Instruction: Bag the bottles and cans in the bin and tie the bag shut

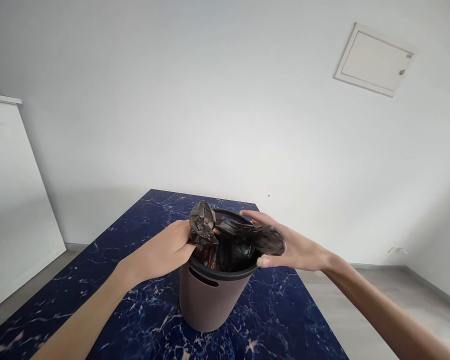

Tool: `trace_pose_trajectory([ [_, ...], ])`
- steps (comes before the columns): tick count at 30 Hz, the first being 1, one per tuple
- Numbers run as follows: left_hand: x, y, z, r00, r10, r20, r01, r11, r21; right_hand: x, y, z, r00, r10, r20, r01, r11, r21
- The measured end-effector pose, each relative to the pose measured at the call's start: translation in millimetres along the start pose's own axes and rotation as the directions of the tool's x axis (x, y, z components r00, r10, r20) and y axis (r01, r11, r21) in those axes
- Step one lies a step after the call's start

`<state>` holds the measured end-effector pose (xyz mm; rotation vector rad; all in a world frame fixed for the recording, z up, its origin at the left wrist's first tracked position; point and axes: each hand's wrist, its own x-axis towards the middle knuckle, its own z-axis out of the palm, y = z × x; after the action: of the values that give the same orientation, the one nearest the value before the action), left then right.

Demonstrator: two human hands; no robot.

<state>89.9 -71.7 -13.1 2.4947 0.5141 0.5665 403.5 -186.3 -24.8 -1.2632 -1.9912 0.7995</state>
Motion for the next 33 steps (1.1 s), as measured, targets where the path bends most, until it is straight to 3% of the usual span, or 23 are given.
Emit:
trace_pose_trajectory([
  [4, 1.6, 2.9, 0.0, 1.0, -0.016, -0.007, 0.016, 1.0, -0.001, -2.2, -1.5, 4.3, 0.999, 0.009, -0.045, -0.015, 0.99, -0.143],
  [10, 3.3, -2.2, 2.2, 0.998, 0.03, -0.06, -0.033, 0.998, -0.048, 25.1, -20.1, 19.7, 0.993, -0.016, -0.114, 0.0, 0.99, -0.141],
  [12, 3.4, -2.9, 2.8, 0.996, 0.038, -0.078, -0.046, 0.995, -0.094, 32.9, -23.6, 24.8, 0.991, -0.04, -0.13, 0.036, 0.999, -0.037],
  [14, 3.8, -3.2, 3.3, 0.995, 0.039, -0.088, -0.052, 0.986, -0.156, 39.2, -25.8, 30.5, 0.981, -0.065, -0.185, 0.097, 0.98, 0.171],
  [17, 5.2, -5.1, 3.9, 0.994, 0.03, -0.102, -0.058, 0.956, -0.288, 48.4, -29.8, 37.8, 0.946, -0.062, -0.317, 0.214, 0.855, 0.472],
  [20, 8.1, -8.9, 4.9, 0.985, 0.016, -0.174, -0.092, 0.896, -0.434, 58.3, -36.6, 40.5, 0.905, -0.014, -0.425, 0.291, 0.749, 0.595],
  [24, 12.1, -8.2, 6.4, 0.941, -0.059, -0.333, -0.191, 0.721, -0.666, 68.2, -45.2, 38.9, 0.883, 0.019, -0.469, 0.326, 0.694, 0.641],
  [27, 13.6, -1.3, 7.4, 0.924, -0.107, -0.367, -0.278, 0.47, -0.838, 70.4, -48.0, 38.7, 0.905, 0.001, -0.426, 0.287, 0.738, 0.611],
  [30, 14.3, 5.1, 8.2, 0.937, -0.082, -0.338, -0.311, 0.242, -0.919, 68.4, -51.1, 40.0, 0.938, -0.053, -0.342, 0.242, 0.808, 0.538],
  [32, 14.1, 6.9, 8.7, 0.942, -0.045, -0.333, -0.319, 0.185, -0.929, 66.0, -56.2, 41.6, 0.957, -0.073, -0.279, 0.2, 0.864, 0.462],
  [33, 13.6, 7.0, 8.9, 0.942, -0.021, -0.334, -0.322, 0.212, -0.923, 64.9, -59.9, 42.8, 0.965, -0.066, -0.253, 0.169, 0.896, 0.411],
])
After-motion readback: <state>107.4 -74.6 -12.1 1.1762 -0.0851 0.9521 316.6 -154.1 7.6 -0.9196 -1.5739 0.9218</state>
